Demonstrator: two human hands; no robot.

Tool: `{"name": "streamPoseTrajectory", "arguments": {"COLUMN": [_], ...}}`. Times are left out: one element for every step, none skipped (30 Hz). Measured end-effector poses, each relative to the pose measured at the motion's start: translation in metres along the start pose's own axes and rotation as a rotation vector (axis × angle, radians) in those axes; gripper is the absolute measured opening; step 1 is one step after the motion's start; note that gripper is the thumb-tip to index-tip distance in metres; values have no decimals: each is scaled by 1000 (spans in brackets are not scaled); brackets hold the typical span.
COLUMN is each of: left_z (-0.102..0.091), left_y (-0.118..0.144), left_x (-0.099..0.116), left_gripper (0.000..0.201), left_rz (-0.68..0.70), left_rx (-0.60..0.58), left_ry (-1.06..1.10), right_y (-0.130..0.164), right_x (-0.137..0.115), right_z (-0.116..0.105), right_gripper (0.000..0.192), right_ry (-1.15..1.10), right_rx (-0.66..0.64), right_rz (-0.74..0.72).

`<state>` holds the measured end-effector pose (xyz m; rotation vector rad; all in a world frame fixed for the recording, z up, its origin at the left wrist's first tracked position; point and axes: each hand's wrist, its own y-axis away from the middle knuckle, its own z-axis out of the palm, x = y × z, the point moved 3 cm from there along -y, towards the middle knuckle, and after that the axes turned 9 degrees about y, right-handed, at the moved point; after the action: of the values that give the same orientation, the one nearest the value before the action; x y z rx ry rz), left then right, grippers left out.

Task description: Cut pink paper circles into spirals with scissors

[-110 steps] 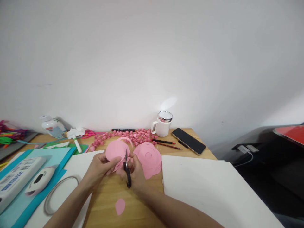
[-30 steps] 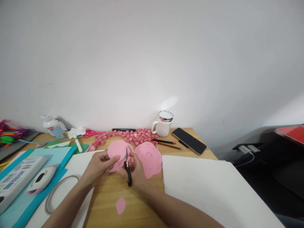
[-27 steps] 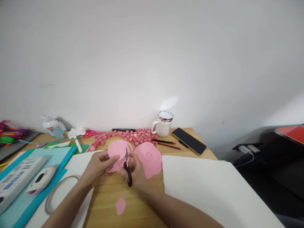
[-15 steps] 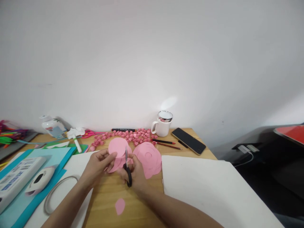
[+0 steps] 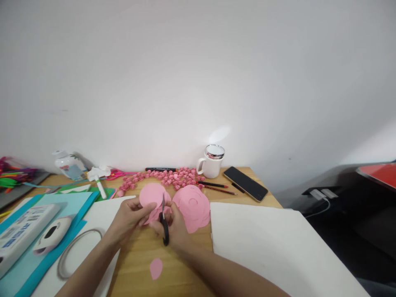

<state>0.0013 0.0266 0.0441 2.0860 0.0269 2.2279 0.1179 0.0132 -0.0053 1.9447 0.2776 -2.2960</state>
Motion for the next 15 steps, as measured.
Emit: {"name": "streamPoseTrajectory", "arguments": {"left_z": [0, 1, 1, 0, -1, -2, -3, -4, -5, -5, -6, -6, -6, -5, -5], "left_y": [0, 0, 0, 0, 0, -1, -1, -1, -2, -2, -2, -2, -2, -2, -1], "left_x": [0, 0, 1, 0, 0, 0, -1, -1, -2, -2, -3, -3, -3, -3, -3], "left_gripper": [34, 33, 32, 31, 31, 30, 30, 29, 29, 28, 28, 29, 29, 30, 31], "left_rz": [-4, -7, -8, -7, -2, 5, 12, 16, 17, 15, 11, 6, 2, 0, -1], "left_rx": [-14, -27, -35, -41, -46, -51, -60, -69, -76, -79, -79, -77, -76, -76, -78], "left_ry": [-8, -15, -22, -28, -34, -39, -45, -50, -53, -56, -59, -62, -62, -61, -60], "right_y": [0, 0, 0, 0, 0, 0, 0, 0, 0, 1, 1, 1, 1, 1, 1], "right_x": [-3, -6, -9, -12, -14, -15, -16, -16, -16, -15, -15, -14, -12, -11, -10], "right_z": [-1, -1, -2, -3, -3, -4, -4, -4, -4, -4, -4, -4, -4, -4, -4], "right_gripper": [36, 37, 38, 38, 39, 40, 40, 40, 39, 39, 38, 37, 36, 36, 35], "right_ry": [1, 2, 5, 11, 15, 18, 20, 20, 20, 19, 18, 17, 15, 13, 12], "right_rx": [3, 9, 18, 29, 33, 34, 31, 28, 22, 18, 15, 14, 14, 17, 21], "right_rz": [11, 19, 23, 24, 24, 30, 38, 45, 48, 48, 46, 45, 45, 45, 45]}}
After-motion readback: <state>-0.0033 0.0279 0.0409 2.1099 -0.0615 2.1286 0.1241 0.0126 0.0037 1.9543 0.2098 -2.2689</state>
